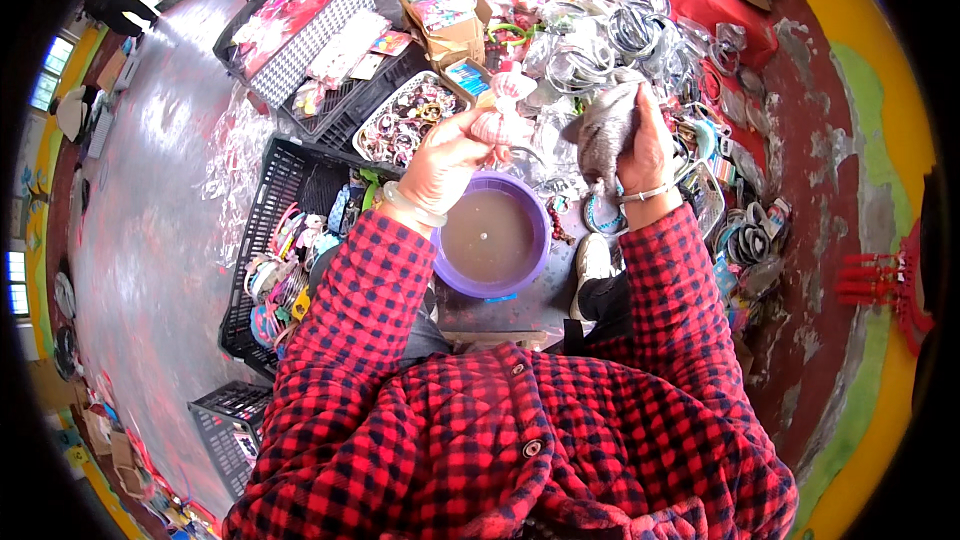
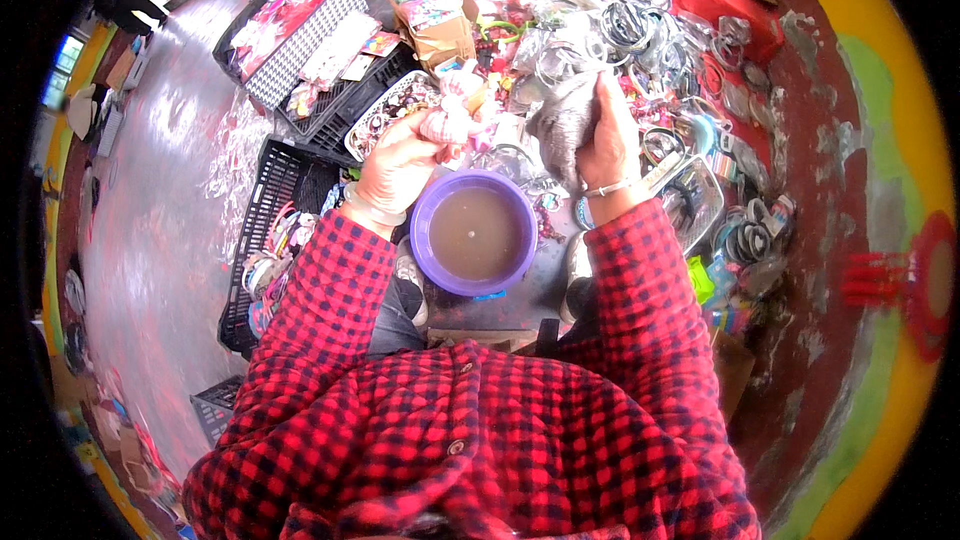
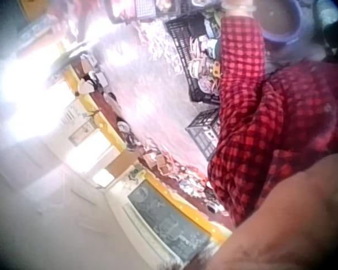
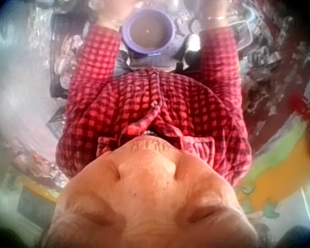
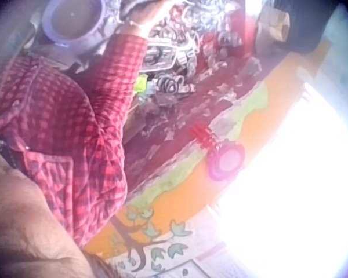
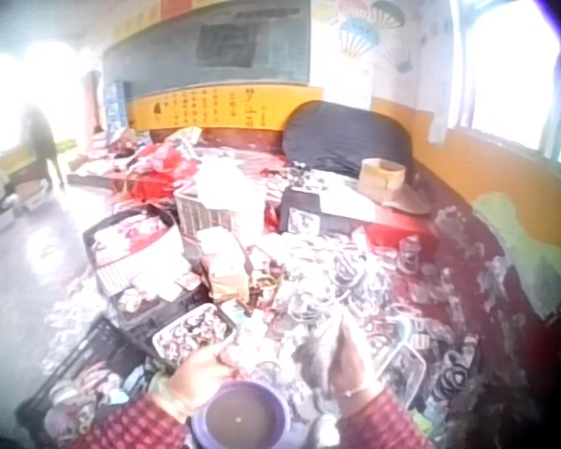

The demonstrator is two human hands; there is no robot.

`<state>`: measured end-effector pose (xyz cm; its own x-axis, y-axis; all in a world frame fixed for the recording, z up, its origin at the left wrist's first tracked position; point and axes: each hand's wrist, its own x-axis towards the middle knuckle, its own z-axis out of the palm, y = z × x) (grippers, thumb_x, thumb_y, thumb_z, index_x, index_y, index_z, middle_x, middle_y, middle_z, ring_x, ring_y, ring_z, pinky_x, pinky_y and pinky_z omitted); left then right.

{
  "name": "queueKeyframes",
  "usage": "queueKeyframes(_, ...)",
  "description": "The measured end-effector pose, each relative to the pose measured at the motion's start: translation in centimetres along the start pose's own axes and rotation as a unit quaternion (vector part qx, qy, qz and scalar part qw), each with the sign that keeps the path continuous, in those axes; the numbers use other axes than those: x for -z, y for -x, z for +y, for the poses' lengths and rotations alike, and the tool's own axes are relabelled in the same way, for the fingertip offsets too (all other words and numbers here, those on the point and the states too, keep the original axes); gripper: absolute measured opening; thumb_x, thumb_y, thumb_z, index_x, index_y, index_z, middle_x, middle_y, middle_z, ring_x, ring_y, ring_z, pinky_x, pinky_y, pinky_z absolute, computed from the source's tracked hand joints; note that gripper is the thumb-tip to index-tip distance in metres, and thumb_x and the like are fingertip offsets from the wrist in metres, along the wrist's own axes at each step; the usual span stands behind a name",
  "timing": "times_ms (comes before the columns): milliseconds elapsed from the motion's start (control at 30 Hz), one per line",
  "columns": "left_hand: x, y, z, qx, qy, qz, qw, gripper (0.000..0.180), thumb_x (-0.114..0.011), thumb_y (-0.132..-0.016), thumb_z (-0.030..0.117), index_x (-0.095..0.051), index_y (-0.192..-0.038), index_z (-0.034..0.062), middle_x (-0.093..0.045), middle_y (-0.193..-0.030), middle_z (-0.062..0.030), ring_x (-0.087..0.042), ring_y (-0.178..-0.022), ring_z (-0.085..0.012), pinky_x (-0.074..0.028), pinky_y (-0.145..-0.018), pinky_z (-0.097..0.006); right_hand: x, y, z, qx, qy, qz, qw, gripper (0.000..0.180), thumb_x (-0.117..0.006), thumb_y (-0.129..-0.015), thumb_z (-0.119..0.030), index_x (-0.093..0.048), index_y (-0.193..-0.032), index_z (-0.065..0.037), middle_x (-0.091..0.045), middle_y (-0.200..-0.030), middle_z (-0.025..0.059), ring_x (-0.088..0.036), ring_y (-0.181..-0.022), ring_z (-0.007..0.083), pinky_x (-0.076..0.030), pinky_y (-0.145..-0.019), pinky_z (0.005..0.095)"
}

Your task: The person sits on the floor and cleans various hair accessories, including hair ties and clips, using a wet cloth. They repeatedly dip the cloth into a purple basin of water and wipe the items before placing them into a black plastic crate.

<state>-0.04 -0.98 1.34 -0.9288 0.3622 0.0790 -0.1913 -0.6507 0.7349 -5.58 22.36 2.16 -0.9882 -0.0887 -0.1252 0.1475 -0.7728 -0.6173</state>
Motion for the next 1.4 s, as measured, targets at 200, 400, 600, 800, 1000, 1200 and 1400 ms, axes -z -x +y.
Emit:
queueKeyframes(200, 0.5, -0.3, -0.5, -0.018, 0.058, 0.016, 0.998, 0.03, -0.049, -0.09, 0.018, -0.053, -0.108, -0.0057, -0.061, -0.087, -0.0082, -0.056, -0.074, -0.0114, -0.046, -0.071, -0.024, -0.6, 0.5, 0.2, -0.029, 0.065, -0.063, 0.996, 0.027, -0.054, -0.086, -0.019, -0.052, -0.109, -0.005, -0.06, -0.099, 0.0068, -0.058, -0.088, 0.0182, -0.047, -0.078, 0.032)
queueKeyframes(400, -1.4, 0.5, -0.1, 0.066, -0.061, 0.063, 0.994, 0.02, -0.053, -0.087, 0.012, -0.056, -0.098, -0.0047, -0.058, -0.077, -0.0071, -0.054, -0.071, -0.012, -0.044, -0.068, -0.024, -2.1, 1.2, -0.1, 0.005, 0.109, -0.133, 0.985, 0.033, -0.054, -0.084, -0.009, -0.049, -0.116, -0.003, -0.058, -0.11, 0.0092, -0.056, -0.1, 0.0192, -0.044, -0.089, 0.0338)
queueKeyframes(600, -1.0, 0.4, -0.9, 0.05, -0.093, 0.031, 0.994, 0.021, -0.053, -0.088, 0.011, -0.057, -0.103, -0.0039, -0.055, -0.077, -0.0009, -0.05, -0.068, -0.0072, -0.041, -0.065, -0.02, -1.6, 1.3, 0.2, -0.028, 0.106, -0.094, 0.989, 0.026, -0.055, -0.085, -0.003, -0.055, -0.111, -0.003, -0.06, -0.104, 0.0079, -0.059, -0.094, 0.018, -0.047, -0.084, 0.0316)
queueKeyframes(800, -1.7, 0.5, -0.9, 0.06, -0.222, -0.006, 0.973, 0.02, -0.055, -0.086, 0.005, -0.059, -0.103, -0.0032, -0.056, -0.08, 0.0015, -0.049, -0.066, -0.0037, -0.04, -0.06, -0.017, -2.2, 1.7, 0.0, -0.045, 0.137, -0.102, 0.984, 0.016, -0.057, -0.084, -0.004, -0.06, -0.099, -0.003, -0.063, -0.088, 0.0033, -0.06, -0.078, 0.0117, -0.049, -0.07, 0.0262)
queueKeyframes(1000, -2.0, 0.7, -1.1, 0.012, -0.282, -0.043, 0.958, 0.018, -0.054, -0.084, 0.0, -0.062, -0.101, -0.0015, -0.058, -0.082, 0.0024, -0.048, -0.065, -0.0019, -0.04, -0.058, -0.016, -1.4, 1.3, 2.2, 0.118, 0.371, -0.102, 0.916, 0.004, -0.063, -0.079, -0.002, -0.063, -0.082, -0.005, -0.053, -0.079, -0.0054, -0.048, -0.074, 0.0048, -0.04, -0.067, 0.0187)
queueKeyframes(1200, -1.3, 0.5, -1.8, 0.003, -0.273, -0.008, 0.962, 0.018, -0.054, -0.083, -0.002, -0.062, -0.099, -0.0015, -0.058, -0.087, 0.0016, -0.047, -0.066, -0.0022, -0.039, -0.058, -0.016, -2.6, 3.3, 4.1, 0.2, 0.51, -0.15, 0.823, 0.012, -0.063, -0.074, 0.0, -0.065, -0.086, -0.003, -0.055, -0.08, 0.0033, -0.053, -0.075, 0.012, -0.043, -0.067, 0.0233)
queueKeyframes(1400, -2.4, 0.6, -1.2, -0.012, -0.28, -0.049, 0.959, 0.016, -0.054, -0.083, -0.005, -0.062, -0.097, -0.0023, -0.058, -0.089, -0.0005, -0.048, -0.068, -0.003, -0.04, -0.06, -0.017, -1.6, 1.0, 2.5, 0.319, 0.533, -0.079, 0.78, 0.015, -0.06, -0.073, 0.004, -0.065, -0.085, -0.003, -0.056, -0.077, 0.0052, -0.054, -0.069, 0.0149, -0.044, -0.064, 0.0254)
